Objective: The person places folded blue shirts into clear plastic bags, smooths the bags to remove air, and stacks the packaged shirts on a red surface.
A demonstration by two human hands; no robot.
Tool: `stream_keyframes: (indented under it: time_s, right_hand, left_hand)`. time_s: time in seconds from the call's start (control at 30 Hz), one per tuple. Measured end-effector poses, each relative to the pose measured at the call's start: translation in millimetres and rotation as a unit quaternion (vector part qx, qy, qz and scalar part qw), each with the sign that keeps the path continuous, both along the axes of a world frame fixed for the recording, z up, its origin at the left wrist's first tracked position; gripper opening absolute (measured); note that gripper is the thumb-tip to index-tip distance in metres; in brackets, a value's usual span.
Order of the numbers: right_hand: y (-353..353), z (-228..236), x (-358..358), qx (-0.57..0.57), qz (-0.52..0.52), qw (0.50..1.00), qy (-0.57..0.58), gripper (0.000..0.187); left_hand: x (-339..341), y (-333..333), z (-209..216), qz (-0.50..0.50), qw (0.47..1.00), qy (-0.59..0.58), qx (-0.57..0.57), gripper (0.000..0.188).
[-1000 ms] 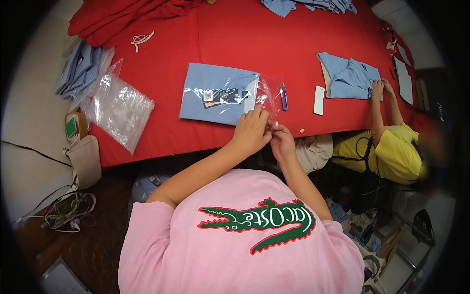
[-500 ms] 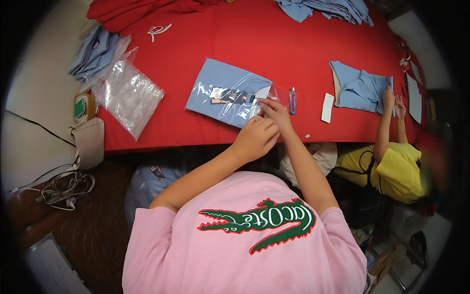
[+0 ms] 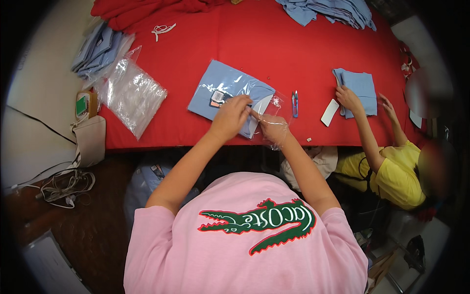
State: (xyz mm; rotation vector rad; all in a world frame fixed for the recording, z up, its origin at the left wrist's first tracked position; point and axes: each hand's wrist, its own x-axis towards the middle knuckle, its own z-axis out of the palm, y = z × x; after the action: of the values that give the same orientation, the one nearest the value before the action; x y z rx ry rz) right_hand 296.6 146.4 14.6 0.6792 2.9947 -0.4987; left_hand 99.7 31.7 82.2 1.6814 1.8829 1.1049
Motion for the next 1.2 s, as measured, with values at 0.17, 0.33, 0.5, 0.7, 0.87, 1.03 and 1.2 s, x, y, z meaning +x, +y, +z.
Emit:
stream_keyframes:
  time_s: [0.17,0.33,0.5,0.7,0.87,1.03,1.2]
  right_hand:
    - [-13.1,50.7,-16.1,-0.024,-0.032,0.998,-0.057,0.073]
    - [-10.6,5.0,0.9,-0.082,-0.043,0.965,0.245,0.064]
    - [-42.5,-2.7,83.1,-0.684,-0.416,0.451,0.394,0.046]
    - [-106.6,35.9,84.8,-0.692,-0.421,0.449,0.375,0.037]
    - [-108.2,-8.0,73.0,-0.651,-0.463,0.419,0.431,0.035]
    - [-105.5,11.5,75.7,-0.611,-0.488,0.388,0.488,0.043]
    - [-83.5,19.6,50.7,-0.542,-0.521,0.482,0.450,0.030]
  left_hand:
    - [-68.4,7.3,-31.5,-0.008,0.953,0.288,-0.092,0.060]
    - [-74.1,14.1,-38.6,-0.007,0.939,0.329,-0.101,0.094]
    - [-57.6,30.3,-24.3,-0.033,0.942,0.301,-0.142,0.106]
    - [-53.8,116.2,-25.1,-0.186,0.949,0.219,-0.132,0.091]
    - [-47.6,155.8,-18.6,-0.258,0.930,0.207,-0.158,0.073]
    - [-51.7,152.1,-22.5,-0.227,0.944,0.175,-0.163,0.065]
    - [-69.0,137.6,-26.4,-0.211,0.947,0.161,-0.181,0.064]
